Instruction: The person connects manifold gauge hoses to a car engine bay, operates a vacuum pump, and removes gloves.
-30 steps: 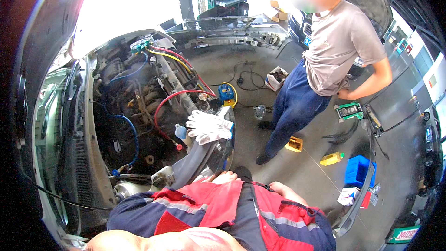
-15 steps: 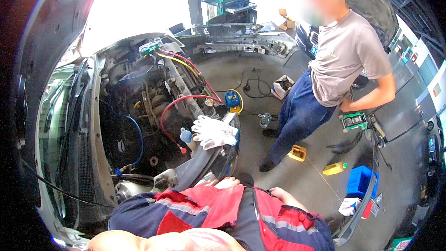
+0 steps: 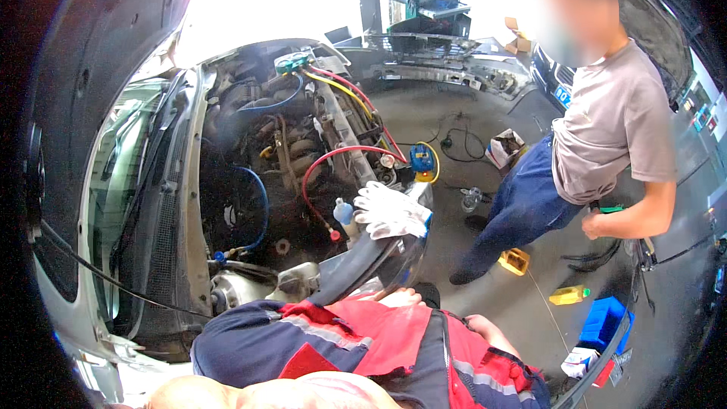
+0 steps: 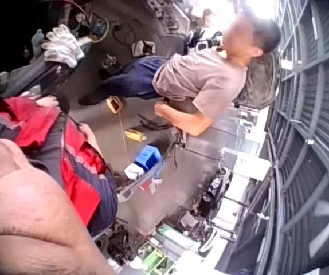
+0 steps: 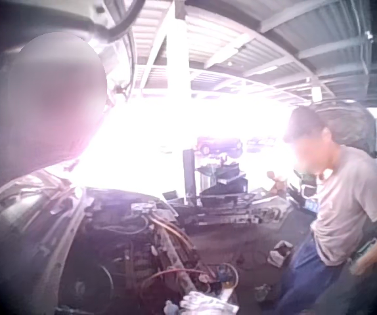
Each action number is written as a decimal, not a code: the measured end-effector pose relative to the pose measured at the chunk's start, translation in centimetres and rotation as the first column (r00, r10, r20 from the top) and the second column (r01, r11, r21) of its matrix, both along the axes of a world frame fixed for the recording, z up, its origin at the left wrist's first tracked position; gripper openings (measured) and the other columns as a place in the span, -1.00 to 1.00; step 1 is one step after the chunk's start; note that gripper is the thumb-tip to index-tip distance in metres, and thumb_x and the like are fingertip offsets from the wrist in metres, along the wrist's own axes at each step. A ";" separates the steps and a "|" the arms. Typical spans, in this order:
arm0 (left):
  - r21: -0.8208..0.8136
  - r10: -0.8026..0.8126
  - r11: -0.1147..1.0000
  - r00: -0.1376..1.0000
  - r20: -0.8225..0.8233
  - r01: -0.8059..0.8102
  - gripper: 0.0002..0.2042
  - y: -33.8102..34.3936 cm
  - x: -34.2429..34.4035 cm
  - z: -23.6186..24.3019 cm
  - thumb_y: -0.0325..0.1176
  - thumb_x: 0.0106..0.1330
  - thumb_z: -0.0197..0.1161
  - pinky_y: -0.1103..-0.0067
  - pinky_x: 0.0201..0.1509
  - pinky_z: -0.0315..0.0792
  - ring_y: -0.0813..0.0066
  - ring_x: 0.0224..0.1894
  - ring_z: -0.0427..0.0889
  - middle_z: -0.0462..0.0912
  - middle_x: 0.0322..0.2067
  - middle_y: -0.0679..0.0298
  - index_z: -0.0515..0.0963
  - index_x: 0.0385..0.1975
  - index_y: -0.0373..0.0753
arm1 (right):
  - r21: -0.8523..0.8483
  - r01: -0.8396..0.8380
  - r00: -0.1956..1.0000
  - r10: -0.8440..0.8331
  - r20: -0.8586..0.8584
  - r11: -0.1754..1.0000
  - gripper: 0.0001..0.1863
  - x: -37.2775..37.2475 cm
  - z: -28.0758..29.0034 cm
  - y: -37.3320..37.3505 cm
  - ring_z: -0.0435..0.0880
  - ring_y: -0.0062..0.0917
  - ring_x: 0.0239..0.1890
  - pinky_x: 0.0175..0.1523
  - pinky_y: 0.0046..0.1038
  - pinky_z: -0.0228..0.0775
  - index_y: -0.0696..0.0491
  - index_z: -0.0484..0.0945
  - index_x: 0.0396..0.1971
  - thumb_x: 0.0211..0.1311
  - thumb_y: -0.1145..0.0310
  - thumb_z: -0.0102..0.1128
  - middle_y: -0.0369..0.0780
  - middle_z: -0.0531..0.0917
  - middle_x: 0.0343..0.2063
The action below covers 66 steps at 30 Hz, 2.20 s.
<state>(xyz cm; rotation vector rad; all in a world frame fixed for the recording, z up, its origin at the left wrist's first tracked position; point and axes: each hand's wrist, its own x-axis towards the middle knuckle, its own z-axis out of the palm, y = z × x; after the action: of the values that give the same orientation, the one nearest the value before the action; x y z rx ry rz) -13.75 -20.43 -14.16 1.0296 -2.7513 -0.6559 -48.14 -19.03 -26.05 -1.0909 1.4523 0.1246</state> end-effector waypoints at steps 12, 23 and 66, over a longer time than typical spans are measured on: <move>-0.004 -0.001 1.000 0.999 0.045 0.001 -0.81 -0.2 -0.3 0.4 -0.17 0.01 -0.07 0.44 -0.39 0.36 0.33 -0.40 0.45 0.42 -0.54 0.24 0.39 -0.53 -0.11 | 0.063 0.056 0.993 -0.062 0.098 0.996 -0.69 1.4 6.2 1.2 0.45 -0.60 -0.36 -0.22 -0.54 0.28 0.12 0.45 -0.28 -0.13 0.43 0.03 -0.26 0.54 -0.42; -0.032 -0.005 0.999 1.000 -0.029 0.004 -0.82 -0.2 -0.4 -0.2 -0.17 0.03 -0.08 0.42 -0.38 0.36 0.32 -0.40 0.45 0.42 -0.52 0.24 0.37 -0.48 -0.10 | 0.151 0.144 0.926 -0.187 0.328 0.978 -0.72 5.4 16.7 1.1 0.43 -0.62 -0.32 -0.17 -0.56 0.26 0.13 0.42 -0.26 -0.04 0.40 0.00 -0.28 0.51 -0.39; -0.045 -0.025 0.999 0.998 0.062 0.028 -0.79 -0.2 -0.9 -0.1 -0.16 0.05 -0.08 0.36 -0.33 0.41 0.24 -0.33 0.47 0.45 -0.48 0.23 0.43 -0.44 -0.10 | 0.121 0.126 0.982 -0.141 0.127 0.985 -0.70 2.8 4.3 3.5 0.45 -0.62 -0.40 -0.31 -0.47 0.30 0.13 0.52 -0.40 -0.17 0.27 0.16 -0.26 0.56 -0.44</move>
<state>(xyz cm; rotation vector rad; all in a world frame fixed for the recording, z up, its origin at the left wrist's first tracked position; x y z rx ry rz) -14.62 -20.60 -14.22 1.0223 -2.8229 -0.5714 -45.35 -15.51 -21.71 -0.8907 1.3749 0.0358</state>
